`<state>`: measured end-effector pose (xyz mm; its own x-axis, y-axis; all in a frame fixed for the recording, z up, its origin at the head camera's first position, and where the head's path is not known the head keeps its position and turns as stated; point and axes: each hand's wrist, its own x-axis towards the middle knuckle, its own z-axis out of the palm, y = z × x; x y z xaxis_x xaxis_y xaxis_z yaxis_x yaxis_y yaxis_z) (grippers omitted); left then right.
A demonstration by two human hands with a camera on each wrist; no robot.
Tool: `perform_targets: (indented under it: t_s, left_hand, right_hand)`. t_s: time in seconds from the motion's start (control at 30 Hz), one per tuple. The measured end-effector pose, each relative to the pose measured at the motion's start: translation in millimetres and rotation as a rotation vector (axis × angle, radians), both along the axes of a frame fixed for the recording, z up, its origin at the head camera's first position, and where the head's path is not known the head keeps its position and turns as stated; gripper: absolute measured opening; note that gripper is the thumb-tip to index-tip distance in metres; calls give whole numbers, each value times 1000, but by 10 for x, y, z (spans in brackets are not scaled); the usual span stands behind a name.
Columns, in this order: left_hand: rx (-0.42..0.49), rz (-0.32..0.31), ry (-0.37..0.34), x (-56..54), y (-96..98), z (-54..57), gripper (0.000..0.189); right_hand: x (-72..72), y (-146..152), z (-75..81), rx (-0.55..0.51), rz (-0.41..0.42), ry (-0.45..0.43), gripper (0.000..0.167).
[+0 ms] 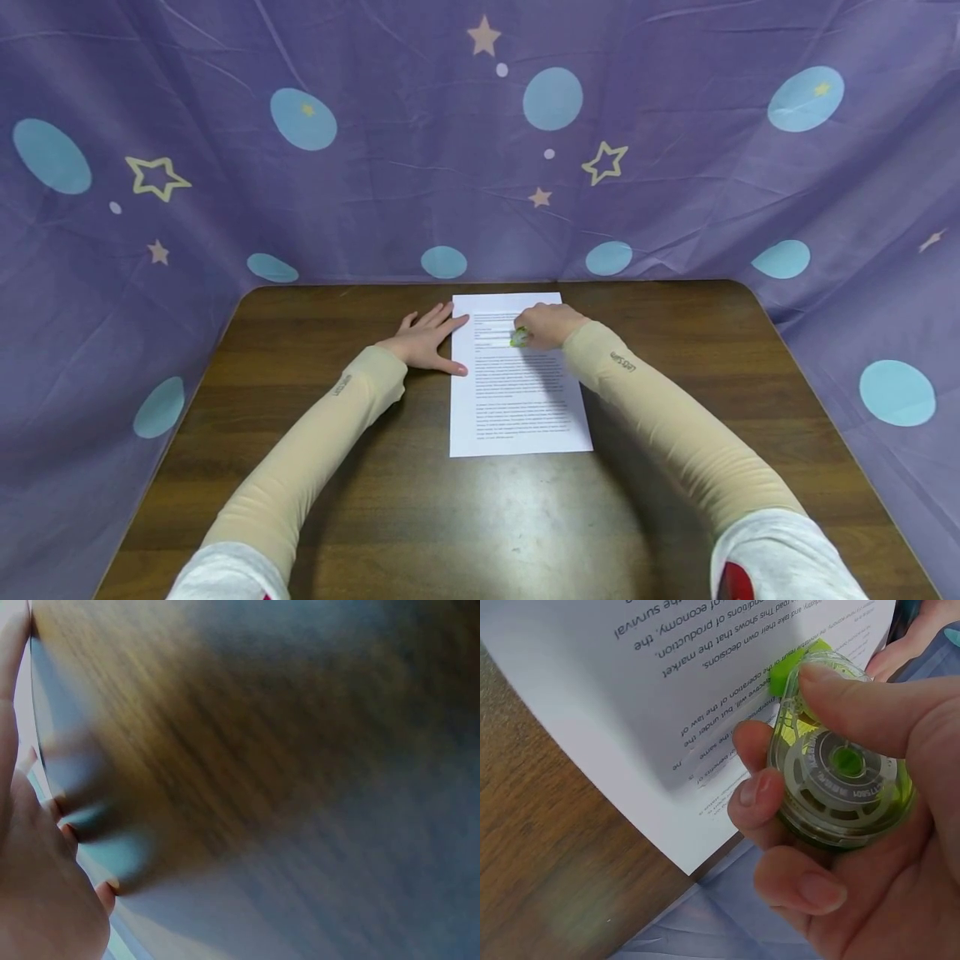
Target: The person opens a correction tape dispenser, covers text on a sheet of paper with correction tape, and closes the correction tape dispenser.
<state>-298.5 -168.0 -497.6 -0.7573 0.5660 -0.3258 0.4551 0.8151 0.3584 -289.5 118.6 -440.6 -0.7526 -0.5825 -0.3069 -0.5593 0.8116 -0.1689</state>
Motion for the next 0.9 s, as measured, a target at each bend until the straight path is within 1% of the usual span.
perform_targets:
  t_s: [0.17, 0.3, 0.4, 0.47, 0.63, 0.67, 0.73, 0.9]
  left_hand:
    - [-13, -2, 5, 1, 4, 22, 118]
    - [-19, -2, 12, -14, 1, 8, 117]
    - [-15, -3, 13, -16, -1, 9, 117]
    - [-17, -2, 8, -1, 3, 29, 116]
    - [-14, -7, 6, 63, 24, 121, 116]
    - [-14, -7, 6, 67, 27, 124, 116]
    - [-8, -4, 2, 62, 26, 106, 116]
    - [-5, 0, 1, 14, 12, 16, 117]
  right_hand:
    - [3, 23, 15, 13, -14, -10, 12]
    - [3, 47, 20, 15, -20, -9, 15]
    - [10, 64, 22, 12, -20, -6, 13]
    - [16, 78, 24, 14, -17, -1, 11]
    - [29, 115, 25, 10, -16, -6, 10]
    - [29, 123, 21, 9, -16, -5, 9]
    - [27, 139, 12, 9, -15, 0, 8]
    - [30, 186, 15, 28, -11, 6, 4]
